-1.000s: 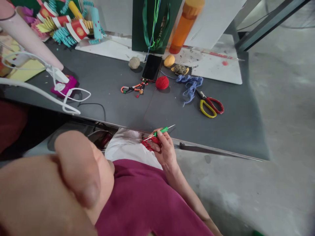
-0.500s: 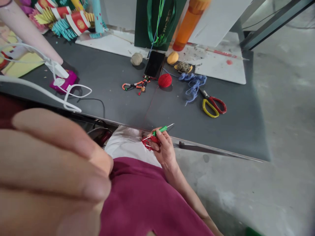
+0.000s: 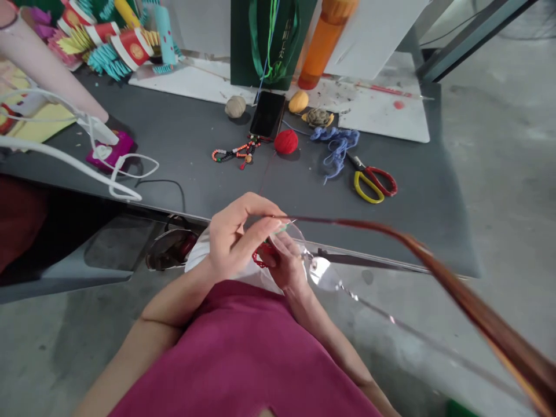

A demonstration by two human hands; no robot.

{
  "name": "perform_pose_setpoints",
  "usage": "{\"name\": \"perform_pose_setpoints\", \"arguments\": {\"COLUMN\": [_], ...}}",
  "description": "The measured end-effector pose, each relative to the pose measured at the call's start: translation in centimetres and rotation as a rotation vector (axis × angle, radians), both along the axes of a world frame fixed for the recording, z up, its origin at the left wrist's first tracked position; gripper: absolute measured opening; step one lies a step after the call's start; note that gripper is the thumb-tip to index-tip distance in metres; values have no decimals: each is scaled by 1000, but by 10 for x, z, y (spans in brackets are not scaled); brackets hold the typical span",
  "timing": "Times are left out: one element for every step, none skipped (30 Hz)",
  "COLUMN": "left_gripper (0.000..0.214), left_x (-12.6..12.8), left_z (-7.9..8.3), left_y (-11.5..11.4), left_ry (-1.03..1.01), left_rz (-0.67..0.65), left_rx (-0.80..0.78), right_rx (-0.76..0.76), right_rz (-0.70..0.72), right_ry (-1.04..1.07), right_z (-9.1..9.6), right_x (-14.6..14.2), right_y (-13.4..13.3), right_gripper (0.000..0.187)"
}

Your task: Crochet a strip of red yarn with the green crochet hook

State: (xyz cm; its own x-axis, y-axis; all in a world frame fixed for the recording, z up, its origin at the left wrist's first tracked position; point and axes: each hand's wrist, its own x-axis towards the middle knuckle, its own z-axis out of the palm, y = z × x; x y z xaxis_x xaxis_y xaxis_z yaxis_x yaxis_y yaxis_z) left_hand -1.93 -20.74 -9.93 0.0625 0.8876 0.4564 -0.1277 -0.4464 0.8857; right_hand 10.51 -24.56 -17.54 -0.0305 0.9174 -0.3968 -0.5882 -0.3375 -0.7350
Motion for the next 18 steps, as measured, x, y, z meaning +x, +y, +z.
{"name": "perform_pose_setpoints", "arguments": {"left_gripper": [23,25,30,34,38,40,41,41,39,36,31,27,23,20,18,16,16,15], "left_x": [-2,-5,-11,-18,-26,-34,-43,-51,-59,-65,-71,-76,-81,-84,-87,-89,-91,-93], "left_z": [-5,-11,-17,-23,-29,-34,-39,-42,-44,-45,-46,-45,-44,-43,-42,-41,-40,-39], "left_y": [6,12,19,26,32,37,42,47,50,53,56,58,61,63,64,66,67,68], "left_ry": [1,6,18,40,77,121,159,187,206,217,221,220,219,220,223,229,239,253], "left_rz": [-11,-15,-8,19,65,116,162,201,233,254,267,280,289,296,304,309,315,320], "left_rx": [-20,-72,-130,-179,-225,-262,-297,-329,-364,-402,-443,-485,-524,-550,-571,-585,-595,-606], "right_rx": [6,11,15,18,20,22,23,25,27,28,27,28,31,34,37,40,42,43], "right_rz": [0,5,18,39,64,88,107,121,129,131,131,132,132,130,128,126,125,121], "right_ry": [-2,-4,-3,-1,1,4,6,7,9,13,17,20,21,21,20,18,17,16], "right_z": [0,-1,-1,-2,-2,-3,-3,-3,-3,-2,-2,-1,0,0,1,1,2,2], "right_x": [-2,-3,-4,-6,-7,-7,-8,-8,-8,-8,-8,-8,-8,-8,-8,-8,-8,-7], "right_y": [0,0,0,-1,-1,-2,-2,-2,-2,-2,-2,-1,-1,0,0,0,0,0], "right_gripper": [40,41,42,42,42,41,40,40,40,40,40,41,41,40,40,39,38,38]}}
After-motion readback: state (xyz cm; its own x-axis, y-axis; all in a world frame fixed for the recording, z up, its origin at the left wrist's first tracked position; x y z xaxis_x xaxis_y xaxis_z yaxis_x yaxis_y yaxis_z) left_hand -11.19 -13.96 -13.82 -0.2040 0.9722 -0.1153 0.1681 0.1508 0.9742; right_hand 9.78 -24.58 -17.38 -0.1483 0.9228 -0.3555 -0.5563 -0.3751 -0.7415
